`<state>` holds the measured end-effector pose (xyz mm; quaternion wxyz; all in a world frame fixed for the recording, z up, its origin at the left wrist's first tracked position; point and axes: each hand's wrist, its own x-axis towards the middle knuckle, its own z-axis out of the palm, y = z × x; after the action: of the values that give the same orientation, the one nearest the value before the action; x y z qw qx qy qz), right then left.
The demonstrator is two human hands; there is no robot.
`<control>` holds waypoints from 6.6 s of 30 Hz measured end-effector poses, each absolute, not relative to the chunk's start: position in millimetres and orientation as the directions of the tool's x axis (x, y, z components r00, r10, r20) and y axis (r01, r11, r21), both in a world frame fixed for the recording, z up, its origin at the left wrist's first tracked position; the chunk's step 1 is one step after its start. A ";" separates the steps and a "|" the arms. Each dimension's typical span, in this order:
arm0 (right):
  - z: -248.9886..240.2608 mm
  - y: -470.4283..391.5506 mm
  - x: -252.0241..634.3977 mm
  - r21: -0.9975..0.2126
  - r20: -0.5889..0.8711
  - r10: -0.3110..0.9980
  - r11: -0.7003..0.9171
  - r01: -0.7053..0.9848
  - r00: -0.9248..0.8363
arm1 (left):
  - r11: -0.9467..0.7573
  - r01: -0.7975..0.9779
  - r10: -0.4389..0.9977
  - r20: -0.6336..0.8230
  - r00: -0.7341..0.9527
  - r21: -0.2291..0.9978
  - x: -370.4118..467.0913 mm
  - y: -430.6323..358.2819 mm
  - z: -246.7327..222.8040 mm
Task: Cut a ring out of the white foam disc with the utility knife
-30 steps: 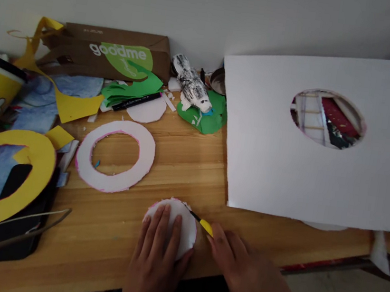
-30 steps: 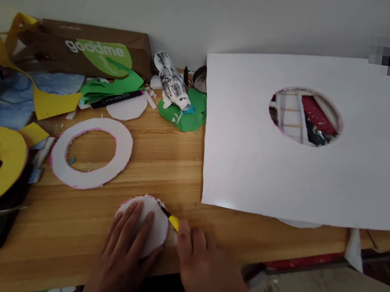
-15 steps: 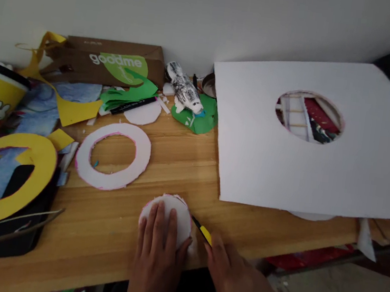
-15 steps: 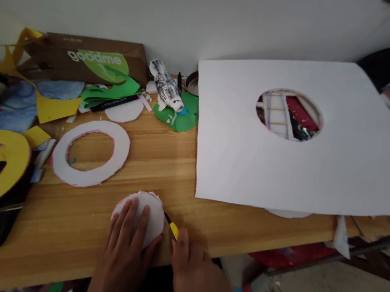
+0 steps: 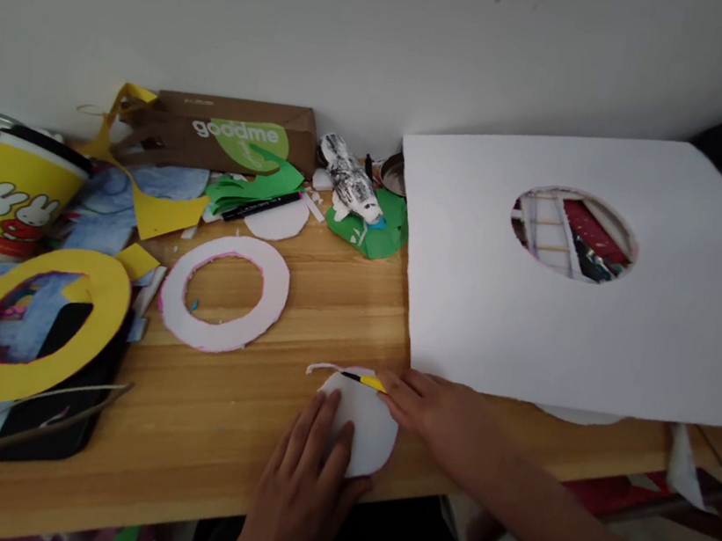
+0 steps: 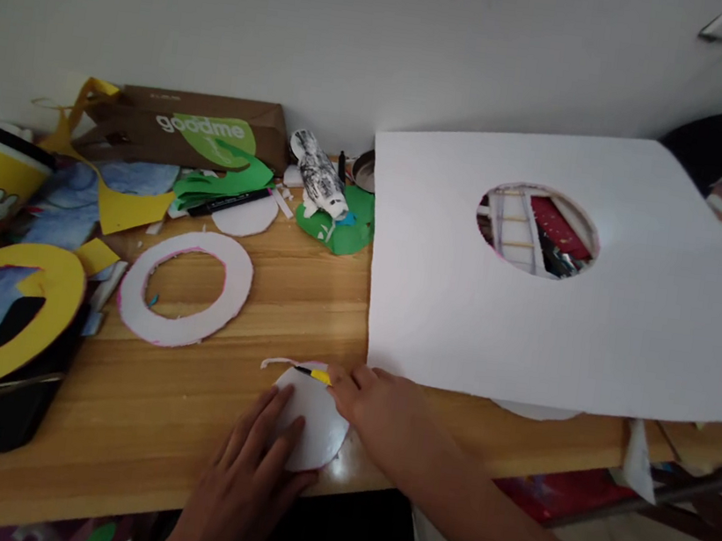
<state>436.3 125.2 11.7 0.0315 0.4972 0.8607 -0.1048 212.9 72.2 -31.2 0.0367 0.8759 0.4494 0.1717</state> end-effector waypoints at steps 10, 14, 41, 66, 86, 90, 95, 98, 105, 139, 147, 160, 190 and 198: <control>18.2 135.1 460.3 0.030 -0.140 0.729 0.679 0.733 -0.670 | -0.600 0.757 0.792 0.327 0.516 0.257 228.5 77.0 -31.5; 15.3 145.3 469.8 0.020 -0.135 0.673 0.736 0.677 -0.727 | -0.564 0.787 0.815 0.320 0.483 0.249 232.2 75.9 -34.7; 38.9 97.2 514.1 0.049 -0.111 0.790 0.610 0.791 -0.603 | -0.540 0.832 0.829 0.251 0.500 0.126 219.3 84.0 -29.1; 6.6 118.4 377.3 -0.047 -0.164 0.936 0.308 0.950 -0.312 | -0.585 0.787 0.810 0.197 0.553 0.197 179.3 87.9 -38.6; 22.7 120.9 373.7 0.060 -0.419 0.850 0.376 0.925 -0.318 | -0.581 0.795 0.811 0.195 0.551 0.173 180.5 86.2 -48.5; 18.0 106.1 387.6 0.028 -0.398 0.860 0.359 0.933 -0.319 | -0.587 0.799 0.802 0.228 0.552 0.130 182.2 85.6 -50.3; 9.2 77.7 411.4 0.004 -0.343 0.879 0.355 0.935 -0.333 | -0.605 0.789 0.784 0.249 0.569 0.103 180.1 89.0 -51.6; 10.0 60.5 427.2 -0.004 -0.323 0.889 0.341 0.940 -0.324 | -0.616 0.782 0.773 0.267 0.575 0.099 180.2 91.6 -47.9; 34.1 52.7 445.4 -0.172 -0.074 0.977 0.184 0.968 -0.199 | -0.423 0.906 0.878 0.239 0.415 -0.019 206.4 92.5 -19.1; -16.7 87.8 364.1 -0.380 -0.215 0.954 0.113 0.918 -0.207 | -0.426 0.878 0.901 0.189 0.390 0.218 182.5 97.6 -35.6; -7.4 95.1 359.8 -0.293 -0.270 0.939 0.132 0.947 -0.215 | -0.409 0.900 0.904 0.199 0.377 0.152 193.2 93.8 -34.8; 5.9 91.6 347.7 -0.100 -0.360 0.919 0.134 0.986 -0.162 | -0.455 0.876 0.886 0.178 0.428 0.161 181.1 97.7 -35.9; 3.7 37.5 386.9 -0.515 -0.141 0.981 0.041 0.856 -0.131 | -0.481 0.875 0.858 0.234 0.458 0.049 190.0 91.8 -24.5; 3.9 54.0 380.1 -0.523 -0.129 0.977 0.081 0.849 -0.172 | -0.428 0.901 0.883 0.184 0.432 -0.061 206.3 88.5 -18.6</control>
<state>380.1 54.0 3.9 -0.1281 0.6305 0.7238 -0.2494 206.3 88.5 -18.6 -0.0752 0.8429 0.5293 0.0618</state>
